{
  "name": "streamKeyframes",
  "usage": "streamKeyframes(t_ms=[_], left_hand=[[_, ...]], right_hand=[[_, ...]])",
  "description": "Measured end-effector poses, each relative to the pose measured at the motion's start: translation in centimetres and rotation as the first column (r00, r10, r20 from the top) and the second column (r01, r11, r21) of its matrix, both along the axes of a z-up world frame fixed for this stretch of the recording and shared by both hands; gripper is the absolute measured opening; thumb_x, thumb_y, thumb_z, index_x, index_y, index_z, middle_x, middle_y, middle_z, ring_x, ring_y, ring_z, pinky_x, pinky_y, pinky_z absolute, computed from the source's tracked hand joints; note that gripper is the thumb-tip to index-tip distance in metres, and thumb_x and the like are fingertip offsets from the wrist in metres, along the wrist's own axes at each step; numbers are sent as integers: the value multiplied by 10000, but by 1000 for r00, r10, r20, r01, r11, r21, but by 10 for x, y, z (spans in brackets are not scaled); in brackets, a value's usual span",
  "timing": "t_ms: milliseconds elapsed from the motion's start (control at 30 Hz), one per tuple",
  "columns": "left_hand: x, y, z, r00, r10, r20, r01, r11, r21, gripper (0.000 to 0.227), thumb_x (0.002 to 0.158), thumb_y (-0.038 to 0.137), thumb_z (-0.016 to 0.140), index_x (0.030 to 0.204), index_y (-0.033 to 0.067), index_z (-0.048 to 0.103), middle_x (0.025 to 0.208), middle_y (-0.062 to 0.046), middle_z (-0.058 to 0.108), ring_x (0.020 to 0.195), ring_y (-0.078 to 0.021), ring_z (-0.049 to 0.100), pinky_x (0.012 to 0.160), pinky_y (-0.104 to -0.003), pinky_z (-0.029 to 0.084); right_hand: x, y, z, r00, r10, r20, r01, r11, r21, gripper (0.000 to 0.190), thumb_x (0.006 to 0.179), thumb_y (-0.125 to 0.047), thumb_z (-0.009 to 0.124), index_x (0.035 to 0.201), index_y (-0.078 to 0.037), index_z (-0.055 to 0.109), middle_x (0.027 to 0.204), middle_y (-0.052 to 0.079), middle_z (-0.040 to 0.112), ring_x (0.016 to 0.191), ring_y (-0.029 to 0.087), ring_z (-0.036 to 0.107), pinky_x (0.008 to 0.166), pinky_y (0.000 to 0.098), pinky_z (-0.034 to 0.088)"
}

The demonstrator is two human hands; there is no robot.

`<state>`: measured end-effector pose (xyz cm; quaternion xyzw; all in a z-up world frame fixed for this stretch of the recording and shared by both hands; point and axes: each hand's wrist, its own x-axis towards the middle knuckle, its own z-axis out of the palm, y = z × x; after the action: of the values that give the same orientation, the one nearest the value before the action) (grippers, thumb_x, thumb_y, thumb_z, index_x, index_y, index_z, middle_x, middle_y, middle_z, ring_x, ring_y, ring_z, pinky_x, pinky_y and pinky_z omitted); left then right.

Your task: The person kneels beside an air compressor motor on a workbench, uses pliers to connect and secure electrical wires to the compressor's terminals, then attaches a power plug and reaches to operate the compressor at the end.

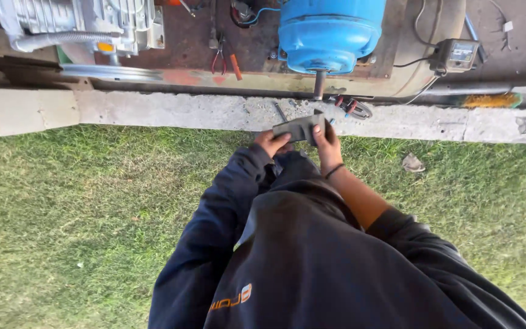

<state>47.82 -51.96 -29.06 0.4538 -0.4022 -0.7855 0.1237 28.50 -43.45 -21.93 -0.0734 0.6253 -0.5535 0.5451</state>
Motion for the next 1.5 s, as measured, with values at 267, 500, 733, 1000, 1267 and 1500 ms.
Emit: streamKeyframes(t_ms=[267, 500, 733, 1000, 1267, 1500], left_hand=[[-67, -94, -62, 982, -184, 37, 184, 983, 27, 311, 986, 293, 718, 1097, 3, 730, 849, -58, 772, 675, -150, 723, 586, -300, 577], [-65, -108, -68, 944, -218, 248, 225, 974, 0, 248, 997, 282, 668, 1093, 59, 715, 786, -68, 764, 591, -137, 693, 482, -310, 509], [-72, -95, -91, 966, -139, 220, 147, 989, -24, 253, 986, 267, 682, 1070, 32, 721, 796, -46, 754, 585, -148, 699, 477, -328, 520], [-3, -100, -52, 905, -230, 357, 367, 847, -385, 340, 976, 419, 664, 1020, 81, 673, 803, -47, 739, 679, -209, 702, 611, -386, 560], [260, -108, -30, 764, 5, 645, 436, 733, -523, 380, 919, 430, 681, 880, 52, 671, 785, -165, 702, 748, -359, 687, 692, -489, 545], [397, -106, 24, 193, -461, 866, 911, 412, 17, 280, 911, 292, 648, 1068, 71, 717, 1108, -169, 706, 1060, -390, 660, 888, -485, 555]], right_hand=[[-49, -64, -50, 967, -158, -198, 129, 980, -152, 611, 993, -313, 733, 1459, 5, 499, 1400, 93, 631, 1280, 196, 564, 1102, 322, 436], [-38, -107, -17, 715, 364, -597, -133, 909, 394, 601, 954, -549, 657, 1233, -17, 650, 1105, 228, 734, 1071, 356, 700, 913, 425, 516], [-26, -115, -59, 598, 325, -733, -9, 917, 400, 530, 945, -465, 687, 1161, 5, 572, 1023, 288, 708, 1006, 490, 669, 845, 523, 529], [-35, -118, -78, 451, 422, -786, -32, 888, 459, 497, 962, -447, 690, 1095, 13, 556, 988, 297, 710, 987, 502, 656, 921, 592, 449], [-38, -123, -58, 413, 522, -746, -31, 827, 561, 637, 952, -592, 610, 1231, -21, 566, 1115, 329, 682, 1049, 527, 639, 877, 593, 512], [-49, -137, -86, 349, 567, -746, 40, 787, 616, 698, 926, -602, 682, 1164, 53, 726, 1140, 345, 724, 1104, 496, 691, 931, 567, 547]])
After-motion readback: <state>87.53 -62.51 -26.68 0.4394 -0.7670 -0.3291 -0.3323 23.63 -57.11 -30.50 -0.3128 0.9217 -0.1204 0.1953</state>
